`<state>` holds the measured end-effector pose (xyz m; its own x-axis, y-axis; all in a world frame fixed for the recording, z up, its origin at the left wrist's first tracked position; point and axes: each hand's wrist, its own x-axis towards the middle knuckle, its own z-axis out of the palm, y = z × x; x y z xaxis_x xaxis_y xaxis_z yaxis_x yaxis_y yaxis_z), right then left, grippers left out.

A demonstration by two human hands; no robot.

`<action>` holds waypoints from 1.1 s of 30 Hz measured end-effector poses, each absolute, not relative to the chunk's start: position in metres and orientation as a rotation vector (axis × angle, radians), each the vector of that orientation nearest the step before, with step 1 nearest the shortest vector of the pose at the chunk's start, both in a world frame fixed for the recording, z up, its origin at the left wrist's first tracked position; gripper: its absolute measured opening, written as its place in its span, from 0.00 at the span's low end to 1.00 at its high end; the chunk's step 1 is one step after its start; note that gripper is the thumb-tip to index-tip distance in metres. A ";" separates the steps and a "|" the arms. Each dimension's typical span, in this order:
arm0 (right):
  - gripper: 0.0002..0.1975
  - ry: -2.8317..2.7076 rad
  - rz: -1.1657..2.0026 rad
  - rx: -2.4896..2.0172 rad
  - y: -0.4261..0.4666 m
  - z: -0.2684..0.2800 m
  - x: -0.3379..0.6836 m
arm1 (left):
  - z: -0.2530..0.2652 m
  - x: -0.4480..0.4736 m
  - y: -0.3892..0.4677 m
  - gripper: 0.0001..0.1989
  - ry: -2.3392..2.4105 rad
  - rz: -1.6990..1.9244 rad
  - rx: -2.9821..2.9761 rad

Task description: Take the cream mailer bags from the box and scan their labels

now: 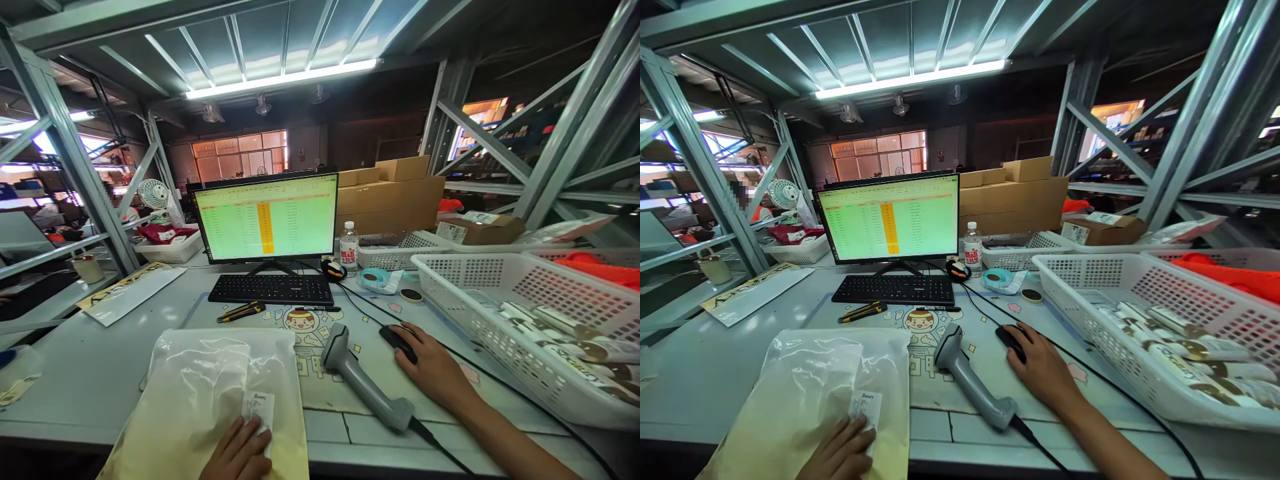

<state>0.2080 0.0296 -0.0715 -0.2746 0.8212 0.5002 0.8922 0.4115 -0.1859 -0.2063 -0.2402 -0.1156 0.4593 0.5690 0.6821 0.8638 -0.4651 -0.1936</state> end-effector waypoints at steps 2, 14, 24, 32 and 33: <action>0.26 -2.148 -0.179 -1.441 0.030 -0.072 0.208 | -0.123 -0.207 -0.240 0.17 -1.176 -0.688 -2.157; 0.26 -2.147 -0.174 -1.445 0.029 -0.072 0.208 | -0.131 -0.228 -0.230 0.18 -1.067 -0.620 -2.194; 0.27 -2.162 -0.154 -1.499 0.029 -0.072 0.210 | -0.129 -0.215 -0.236 0.09 -1.188 -0.687 -2.189; 0.27 -2.171 -0.172 -1.456 0.033 -0.075 0.210 | -0.148 -0.211 -0.239 0.14 -1.264 -0.601 -2.150; 0.27 -2.171 -0.175 -1.453 0.033 -0.075 0.210 | -0.151 -0.215 -0.237 0.13 -1.255 -0.595 -2.150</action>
